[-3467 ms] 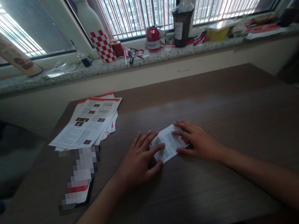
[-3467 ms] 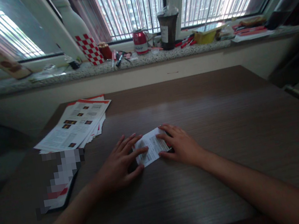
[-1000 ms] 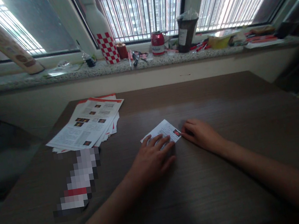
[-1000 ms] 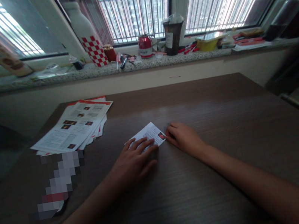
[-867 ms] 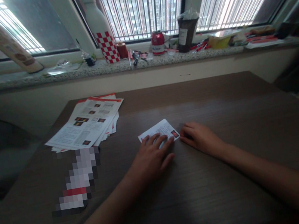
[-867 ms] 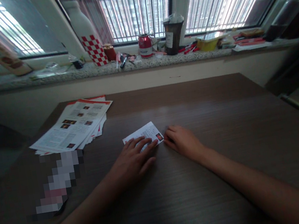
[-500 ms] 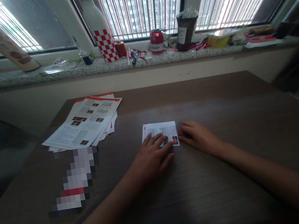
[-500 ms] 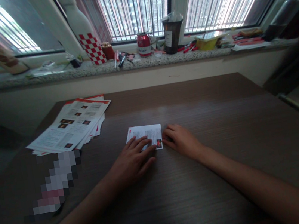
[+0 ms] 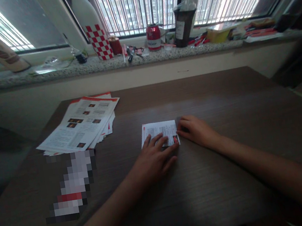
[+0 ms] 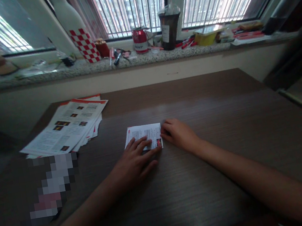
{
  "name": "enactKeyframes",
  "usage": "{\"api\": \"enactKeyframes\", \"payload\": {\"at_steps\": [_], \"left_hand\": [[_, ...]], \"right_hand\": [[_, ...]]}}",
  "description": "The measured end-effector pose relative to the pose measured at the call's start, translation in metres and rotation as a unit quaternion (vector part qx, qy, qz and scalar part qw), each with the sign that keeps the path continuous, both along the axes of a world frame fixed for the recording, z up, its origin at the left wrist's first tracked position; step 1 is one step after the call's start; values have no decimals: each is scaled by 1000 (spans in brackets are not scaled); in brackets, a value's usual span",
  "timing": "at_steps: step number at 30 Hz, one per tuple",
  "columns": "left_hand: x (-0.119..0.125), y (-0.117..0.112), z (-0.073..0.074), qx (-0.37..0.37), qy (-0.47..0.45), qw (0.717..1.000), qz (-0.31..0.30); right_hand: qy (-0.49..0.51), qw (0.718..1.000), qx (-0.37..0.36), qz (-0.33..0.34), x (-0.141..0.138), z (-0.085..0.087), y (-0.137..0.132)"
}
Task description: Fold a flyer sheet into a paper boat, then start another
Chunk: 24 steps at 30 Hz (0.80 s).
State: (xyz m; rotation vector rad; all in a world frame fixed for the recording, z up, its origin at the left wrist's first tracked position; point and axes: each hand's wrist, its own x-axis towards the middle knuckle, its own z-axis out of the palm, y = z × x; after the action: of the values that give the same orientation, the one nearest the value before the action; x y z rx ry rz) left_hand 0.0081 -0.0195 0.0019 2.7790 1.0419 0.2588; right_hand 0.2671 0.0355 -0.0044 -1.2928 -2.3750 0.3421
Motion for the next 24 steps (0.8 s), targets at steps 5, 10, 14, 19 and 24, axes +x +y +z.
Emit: {"api": "enactKeyframes", "payload": {"at_steps": [5, 10, 14, 19, 24], "left_hand": [[0, 1, -1, -2, 4, 1000, -3], [0, 1, 0, 1, 8, 1000, -3], [0, 0, 0, 0, 13, 1000, -1], [0, -1, -1, -1, 8, 1000, 1], [0, -2, -1, 9, 14, 1000, -3]], "right_hand": [[-5, 1000, 7, -25, -2, 2, 19], [-3, 999, 3, -44, -4, 5, 35], [0, 999, 5, -51, -5, 4, 45], [0, 998, 14, -59, -5, 2, 46], [32, 998, 20, -50, -3, 2, 31]]}}
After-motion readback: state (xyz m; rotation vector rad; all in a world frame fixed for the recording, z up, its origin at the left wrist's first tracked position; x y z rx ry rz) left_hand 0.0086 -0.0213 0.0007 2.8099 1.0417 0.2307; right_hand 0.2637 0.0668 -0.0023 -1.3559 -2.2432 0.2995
